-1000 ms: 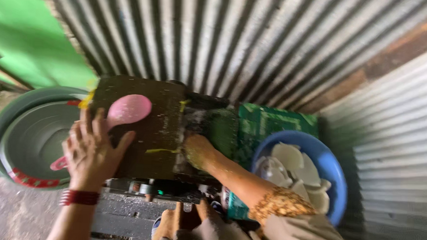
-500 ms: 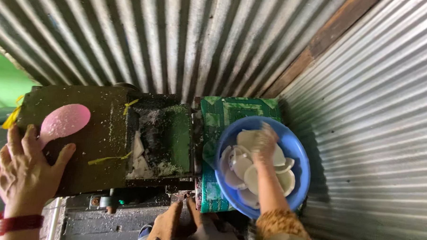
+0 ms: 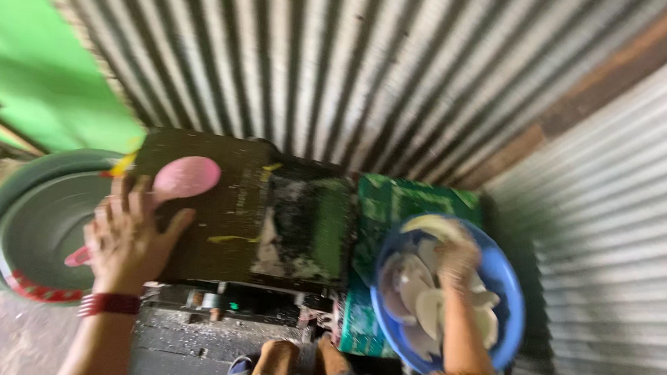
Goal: The person grates white vegetable slices using a manual grater, holding the slices with the right hand and stabilizing the grater with the left hand. The grated material falls into a blue basin below.
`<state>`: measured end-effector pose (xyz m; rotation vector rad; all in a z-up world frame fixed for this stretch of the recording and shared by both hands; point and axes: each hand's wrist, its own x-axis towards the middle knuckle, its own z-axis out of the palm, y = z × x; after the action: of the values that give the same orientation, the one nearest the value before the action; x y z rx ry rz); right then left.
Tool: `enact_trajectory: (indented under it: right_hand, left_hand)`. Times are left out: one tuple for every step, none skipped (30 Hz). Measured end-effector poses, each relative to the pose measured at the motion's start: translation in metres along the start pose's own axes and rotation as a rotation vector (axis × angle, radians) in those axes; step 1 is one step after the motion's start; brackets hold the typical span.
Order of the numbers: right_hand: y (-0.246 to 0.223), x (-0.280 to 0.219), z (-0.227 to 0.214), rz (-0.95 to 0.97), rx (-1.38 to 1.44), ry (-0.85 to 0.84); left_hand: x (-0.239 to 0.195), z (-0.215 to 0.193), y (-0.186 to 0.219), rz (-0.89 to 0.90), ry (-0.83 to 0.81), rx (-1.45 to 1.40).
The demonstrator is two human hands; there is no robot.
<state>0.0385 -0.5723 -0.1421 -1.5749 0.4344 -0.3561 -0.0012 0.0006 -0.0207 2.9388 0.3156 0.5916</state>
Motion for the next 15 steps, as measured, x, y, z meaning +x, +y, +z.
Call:
enact_trajectory:
  right_hand:
    - [-0.02,-0.002,0.016,0.024,0.149,-0.023]
    - [-0.039,-0.005,0.029,0.021,0.136,-0.037]
    - [-0.058,-0.008,0.044,0.018,0.063,-0.053]
    - [-0.074,-0.014,0.059,0.017,-0.015,-0.059]
    - [-0.087,-0.02,0.078,0.016,-0.093,-0.066]
    - [-0.098,-0.024,0.101,-0.081,-0.205,-0.131]
    - [-0.107,-0.029,0.124,-0.179,-0.316,-0.195]
    - [-0.113,-0.037,0.15,-0.594,-0.557,-0.287]
    - [-0.115,-0.045,0.176,-1.015,-0.792,-0.374]
    - [-0.115,-0.051,0.2,-1.219,-0.911,-0.442]
    - [-0.114,-0.058,0.224,-1.237,-1.07,-0.495]
    - [-0.111,-0.063,0.245,-1.293,-1.253,-0.54]
    - [-0.107,-0.069,0.259,-1.353,-1.435,-0.564]
    - [-0.102,-0.071,0.268,-1.443,-1.586,-0.508]
    - [-0.096,-0.074,0.274,-1.547,-1.754,-0.445]
  left_hand:
    - [0.001,-0.002,0.001,-0.007,0.011,-0.015]
    - [0.002,-0.004,0.003,-0.01,0.017,-0.033]
    - [0.003,-0.005,0.004,-0.012,0.023,-0.052]
    - [0.004,-0.006,0.003,-0.012,0.012,-0.062]
    - [0.004,-0.007,0.003,-0.011,0.001,-0.072]
    - [0.005,-0.008,0.003,-0.01,-0.008,-0.083]
    - [0.004,-0.008,0.003,-0.015,-0.006,-0.088]
    - [0.004,-0.009,0.003,-0.014,-0.006,-0.092]
    - [0.004,-0.01,0.002,-0.013,-0.007,-0.096]
    - [0.004,-0.01,0.002,-0.005,0.007,-0.086]
    - [0.004,-0.011,0.002,0.004,0.021,-0.075]
    - [0.004,-0.01,0.003,0.012,0.033,-0.067]
    - [0.005,-0.01,0.002,0.015,0.032,-0.073]
    - [0.004,-0.01,0.002,0.013,0.028,-0.077]
    - [0.004,-0.009,0.001,0.012,0.024,-0.081]
